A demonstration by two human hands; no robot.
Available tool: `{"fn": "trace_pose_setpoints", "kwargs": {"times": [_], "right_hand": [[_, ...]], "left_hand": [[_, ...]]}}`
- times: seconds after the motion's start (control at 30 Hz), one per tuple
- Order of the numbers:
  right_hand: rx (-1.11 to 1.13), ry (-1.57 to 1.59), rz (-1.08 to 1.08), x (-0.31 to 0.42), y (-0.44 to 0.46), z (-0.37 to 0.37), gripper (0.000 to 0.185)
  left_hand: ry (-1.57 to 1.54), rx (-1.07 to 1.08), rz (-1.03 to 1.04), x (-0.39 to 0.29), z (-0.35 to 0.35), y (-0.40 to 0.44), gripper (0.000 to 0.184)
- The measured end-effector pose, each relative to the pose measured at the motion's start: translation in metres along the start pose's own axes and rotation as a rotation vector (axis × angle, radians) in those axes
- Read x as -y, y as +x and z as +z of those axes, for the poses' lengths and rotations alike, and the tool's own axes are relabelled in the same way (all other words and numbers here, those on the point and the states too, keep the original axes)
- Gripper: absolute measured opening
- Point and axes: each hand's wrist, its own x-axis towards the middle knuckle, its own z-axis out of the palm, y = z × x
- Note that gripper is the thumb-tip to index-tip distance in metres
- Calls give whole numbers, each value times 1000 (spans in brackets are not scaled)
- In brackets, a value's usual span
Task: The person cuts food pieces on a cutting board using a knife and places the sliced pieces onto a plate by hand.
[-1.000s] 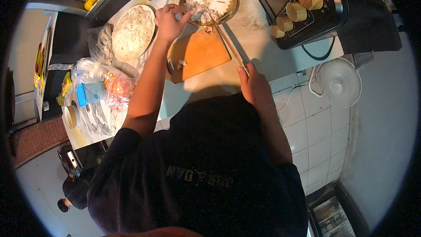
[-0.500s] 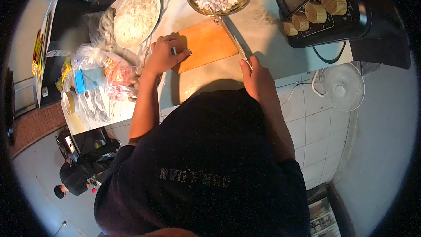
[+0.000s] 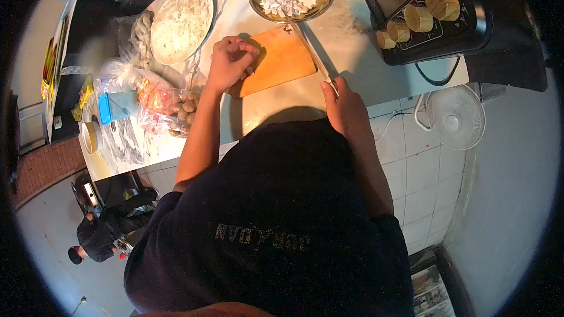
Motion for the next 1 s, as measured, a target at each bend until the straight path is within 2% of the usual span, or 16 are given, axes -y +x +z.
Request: {"fn": "trace_pose_setpoints", "kwargs": {"times": [0.07, 0.2, 0.43, 0.5, 0.6, 0.73, 0.83, 1.0], "right_hand": [[2, -14, 0, 0, 0, 1, 42], [5, 5, -7, -2, 1, 3, 42], [-16, 7, -50, 1, -3, 7, 40], [-10, 8, -67, 1, -4, 8, 39], [-11, 1, -99, -3, -3, 14, 38], [-22, -9, -135, -5, -1, 19, 36], [-19, -25, -120, -3, -2, 19, 35], [-41, -12, -203, -9, -3, 22, 34]], "left_hand": [[149, -140, 170, -14, 7, -4, 22], [253, -9, 320, -25, 9, -8, 30], [189, -78, 270, -17, 11, -14, 34], [297, -131, 208, -16, 11, -17, 33], [264, -136, 187, -24, 9, -18, 28], [291, -144, 209, -21, 16, -17, 23], [255, -129, 317, -21, 18, -18, 20], [255, -170, 173, -20, 22, -20, 21]]}}
